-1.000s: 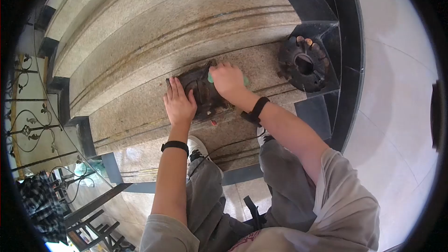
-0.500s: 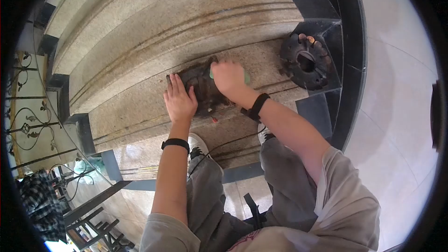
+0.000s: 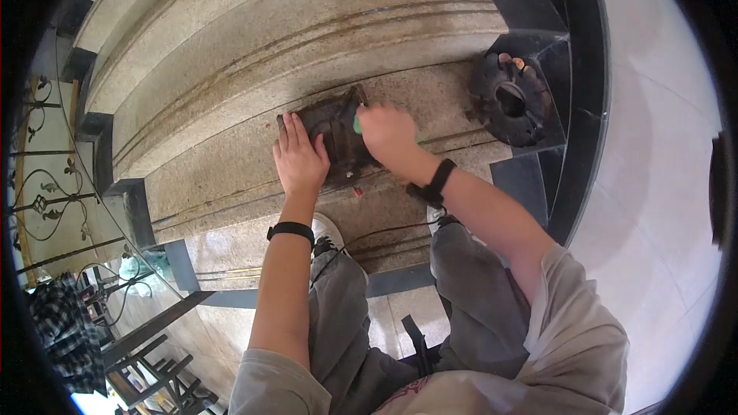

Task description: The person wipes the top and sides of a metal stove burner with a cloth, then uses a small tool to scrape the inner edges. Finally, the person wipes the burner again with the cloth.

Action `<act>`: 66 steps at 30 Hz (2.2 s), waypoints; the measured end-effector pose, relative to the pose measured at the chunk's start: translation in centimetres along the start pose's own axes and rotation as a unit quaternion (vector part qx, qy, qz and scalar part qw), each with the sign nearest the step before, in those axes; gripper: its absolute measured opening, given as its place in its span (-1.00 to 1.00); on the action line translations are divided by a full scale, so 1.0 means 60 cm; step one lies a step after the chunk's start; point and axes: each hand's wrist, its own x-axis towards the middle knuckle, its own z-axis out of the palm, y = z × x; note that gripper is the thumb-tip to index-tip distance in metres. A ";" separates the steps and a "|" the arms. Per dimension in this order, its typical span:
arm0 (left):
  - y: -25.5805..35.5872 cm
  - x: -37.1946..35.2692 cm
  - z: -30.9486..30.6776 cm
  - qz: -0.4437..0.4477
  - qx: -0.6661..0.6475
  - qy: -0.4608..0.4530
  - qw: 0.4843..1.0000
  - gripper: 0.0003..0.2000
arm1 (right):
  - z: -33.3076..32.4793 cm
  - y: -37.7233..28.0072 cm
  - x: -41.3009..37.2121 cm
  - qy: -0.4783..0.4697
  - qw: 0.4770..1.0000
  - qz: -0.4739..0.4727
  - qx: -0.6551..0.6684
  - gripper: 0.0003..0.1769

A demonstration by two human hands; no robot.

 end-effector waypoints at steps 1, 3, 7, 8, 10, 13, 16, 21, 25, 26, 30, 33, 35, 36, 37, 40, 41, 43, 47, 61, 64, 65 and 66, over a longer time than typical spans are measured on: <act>0.000 0.001 0.000 0.000 0.003 0.001 1.000 -0.34 | 0.002 -0.001 0.015 0.001 1.000 0.002 0.001 -0.86; -0.003 0.003 0.002 0.001 -0.001 0.006 1.000 -0.34 | 0.007 0.001 0.038 -0.001 1.000 0.007 -0.027 -0.86; -0.002 0.003 0.001 -0.006 -0.009 0.011 1.000 -0.34 | 0.009 0.003 0.036 0.026 0.998 -0.019 -0.048 -0.86; -0.002 0.003 0.000 -0.008 -0.008 0.009 1.000 -0.34 | 0.000 0.005 0.028 -0.012 1.000 0.015 0.003 -0.85; -0.002 0.004 0.001 -0.002 0.000 0.016 1.000 -0.34 | -0.013 0.009 0.008 -0.051 0.996 0.047 0.054 -0.85; -0.002 0.003 0.001 -0.013 -0.008 -0.005 1.000 -0.36 | -0.026 0.012 -0.017 -0.101 0.994 0.027 0.042 -0.85; 0.001 0.004 -0.003 -0.018 -0.007 -0.014 1.000 -0.36 | -0.031 0.014 -0.006 -0.124 0.990 0.041 0.056 -0.85; 0.000 0.007 0.002 -0.017 0.006 -0.006 1.000 -0.35 | -0.005 0.026 0.045 -0.069 0.993 0.057 0.078 -0.83; -0.001 0.006 0.002 -0.012 0.002 0.007 1.000 -0.34 | 0.008 0.027 0.029 -0.046 0.997 0.032 0.059 -0.83; 0.000 0.006 0.000 -0.012 0.004 0.005 1.000 -0.34 | 0.002 0.029 0.015 -0.055 0.995 0.024 0.075 -0.83; 0.001 0.006 -0.002 -0.023 -0.002 -0.017 1.000 -0.36 | -0.017 0.022 -0.019 -0.082 0.994 0.005 0.069 -0.84; 0.000 0.006 0.001 -0.020 0.001 -0.011 1.000 -0.36 | -0.025 0.015 -0.001 -0.077 0.992 0.034 0.095 -0.85; -0.001 0.006 0.002 -0.017 0.002 -0.008 1.000 -0.36 | -0.006 0.019 0.022 -0.059 0.996 0.023 0.068 -0.83; -0.002 0.007 0.003 -0.017 0.005 -0.009 1.000 -0.36 | 0.003 0.022 0.029 -0.041 0.998 0.009 0.041 -0.81; -0.002 0.008 0.005 -0.017 0.008 -0.009 1.000 -0.36 | 0.012 0.026 0.030 -0.039 0.998 0.011 0.041 -0.81; -0.003 0.008 0.005 -0.014 0.006 -0.009 1.000 -0.37 | 0.009 0.027 0.025 -0.027 0.998 0.017 0.047 -0.81; -0.003 0.010 0.004 -0.014 0.008 -0.010 1.000 -0.37 | -0.004 0.025 0.015 -0.064 0.995 0.039 0.073 -0.82; -0.001 0.010 0.000 -0.012 0.011 -0.012 1.000 -0.37 | -0.014 0.023 -0.009 -0.105 0.988 0.059 0.100 -0.83; -0.001 0.008 0.001 -0.005 0.001 0.000 1.000 -0.37 | -0.012 0.027 -0.024 -0.085 0.992 0.021 0.088 -0.84; 0.000 0.012 -0.002 -0.008 0.016 -0.005 1.000 -0.38 | -0.016 0.026 -0.040 -0.043 0.994 -0.027 0.099 -0.87; -0.005 0.009 0.007 0.001 0.016 0.015 1.000 -0.36 | -0.008 0.022 -0.015 -0.057 0.994 0.000 0.095 -0.86; -0.006 0.008 0.008 0.001 0.016 0.014 1.000 -0.36 | -0.003 0.021 -0.004 -0.035 0.996 0.006 0.081 -0.85; -0.006 0.008 0.008 0.001 0.016 0.014 1.000 -0.36 | 0.001 0.023 0.006 -0.012 0.998 0.012 0.067 -0.85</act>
